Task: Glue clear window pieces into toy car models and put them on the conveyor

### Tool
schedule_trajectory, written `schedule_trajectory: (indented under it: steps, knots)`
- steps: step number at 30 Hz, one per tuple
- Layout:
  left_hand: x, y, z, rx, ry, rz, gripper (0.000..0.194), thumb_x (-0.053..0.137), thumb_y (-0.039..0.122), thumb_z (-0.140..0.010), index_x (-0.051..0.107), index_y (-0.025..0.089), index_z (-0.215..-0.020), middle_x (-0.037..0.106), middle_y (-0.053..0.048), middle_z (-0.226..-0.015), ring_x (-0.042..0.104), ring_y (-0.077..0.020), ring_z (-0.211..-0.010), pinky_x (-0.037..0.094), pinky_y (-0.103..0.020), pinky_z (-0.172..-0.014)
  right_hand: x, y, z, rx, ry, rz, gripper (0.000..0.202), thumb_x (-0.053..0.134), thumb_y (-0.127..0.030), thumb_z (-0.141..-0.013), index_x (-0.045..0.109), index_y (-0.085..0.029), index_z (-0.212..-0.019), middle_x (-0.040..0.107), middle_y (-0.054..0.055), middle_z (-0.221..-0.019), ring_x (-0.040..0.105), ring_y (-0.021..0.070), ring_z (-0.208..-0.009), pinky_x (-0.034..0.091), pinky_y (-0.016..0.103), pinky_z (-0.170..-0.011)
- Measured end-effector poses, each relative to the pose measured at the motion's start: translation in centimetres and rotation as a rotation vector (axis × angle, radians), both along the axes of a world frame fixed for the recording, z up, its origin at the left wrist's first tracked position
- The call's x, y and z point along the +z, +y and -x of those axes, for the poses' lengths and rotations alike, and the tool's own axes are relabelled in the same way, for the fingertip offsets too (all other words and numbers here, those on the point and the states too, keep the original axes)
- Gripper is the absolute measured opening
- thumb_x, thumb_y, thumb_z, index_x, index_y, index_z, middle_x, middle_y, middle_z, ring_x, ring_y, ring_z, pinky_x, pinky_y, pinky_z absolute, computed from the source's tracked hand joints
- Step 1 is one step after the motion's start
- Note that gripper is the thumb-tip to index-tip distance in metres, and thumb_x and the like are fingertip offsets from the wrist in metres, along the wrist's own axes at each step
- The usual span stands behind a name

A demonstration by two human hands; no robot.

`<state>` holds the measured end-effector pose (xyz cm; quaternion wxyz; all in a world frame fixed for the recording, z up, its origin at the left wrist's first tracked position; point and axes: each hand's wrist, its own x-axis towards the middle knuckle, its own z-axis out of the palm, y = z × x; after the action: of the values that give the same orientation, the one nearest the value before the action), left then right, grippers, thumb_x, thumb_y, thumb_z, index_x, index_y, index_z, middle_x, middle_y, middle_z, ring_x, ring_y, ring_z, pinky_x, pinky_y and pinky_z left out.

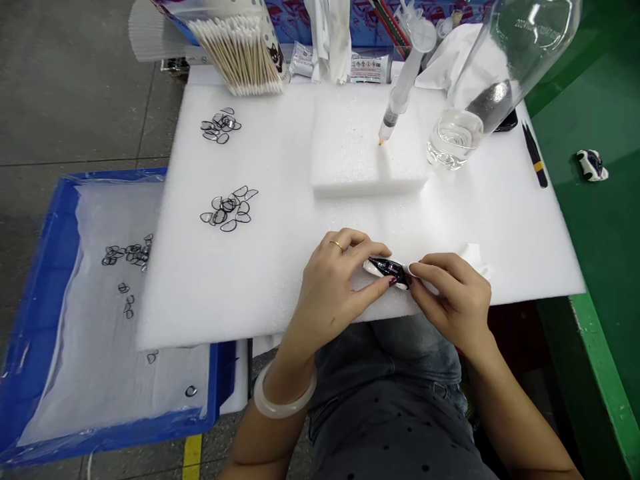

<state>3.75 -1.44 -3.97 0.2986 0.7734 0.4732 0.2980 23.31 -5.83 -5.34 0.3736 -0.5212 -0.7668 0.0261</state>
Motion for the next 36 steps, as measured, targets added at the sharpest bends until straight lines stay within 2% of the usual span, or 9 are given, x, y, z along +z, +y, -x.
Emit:
schedule_trajectory:
  steps: [10,15,23,30,36]
  knots:
    - [0.07,0.06,-0.1,0.001,0.009,-0.002,0.019,0.073,0.026,-0.084,0.068,0.024,-0.102,0.061,-0.001,-0.1,0.056,-0.0207,-0.1,0.046,-0.038,-0.089,0.0,0.13,0.18,-0.01,-0.077,-0.061,0.015,0.069,-0.009,-0.084,0.066,-0.017,-0.096,0.067,0.004,-0.085,0.063,0.0141,-0.07,0.049,0.025,-0.057]
    - [0.22,0.03,0.19,-0.025,0.002,0.017,0.023,0.075,0.022,-0.082,0.068,0.025,-0.104,0.061,-0.001,-0.102,0.056,-0.021,-0.101,0.046,-0.039,-0.091,-0.23,-0.2,-0.14,0.052,-0.027,-0.156,0.019,0.069,-0.008,-0.082,0.065,-0.019,-0.097,0.067,0.003,-0.082,0.057,0.0121,-0.063,0.046,0.025,-0.054]
    - [0.11,0.09,0.21,-0.022,-0.002,0.002,0.022,0.074,0.022,-0.083,0.068,0.025,-0.104,0.061,-0.002,-0.102,0.055,-0.0212,-0.101,0.047,-0.039,-0.092,-0.49,-0.24,-0.28,0.068,-0.053,-0.192,0.021,0.069,-0.008,-0.081,0.067,-0.019,-0.099,0.066,0.005,-0.088,0.053,0.0109,-0.062,0.046,0.025,-0.053]
    - [0.26,0.06,0.22,-0.028,0.014,-0.004,0.021,0.073,0.022,-0.084,0.068,0.024,-0.104,0.06,-0.002,-0.102,0.055,-0.0215,-0.101,0.048,-0.038,-0.089,-0.56,-0.25,-0.29,0.05,-0.1,-0.181,0.019,0.069,-0.011,-0.084,0.067,-0.02,-0.1,0.065,0.007,-0.1,0.062,0.0119,-0.071,0.05,0.023,-0.054]
    - [0.24,0.07,0.18,-0.028,0.03,-0.005,0.021,0.073,0.022,-0.084,0.067,0.025,-0.104,0.06,-0.002,-0.102,0.055,-0.0218,-0.101,0.047,-0.038,-0.091,-0.75,-0.03,-0.39,0.081,-0.134,-0.21,0.02,0.068,-0.012,-0.083,0.066,-0.02,-0.101,0.067,0.006,-0.096,0.062,0.0138,-0.071,0.051,0.026,-0.056]
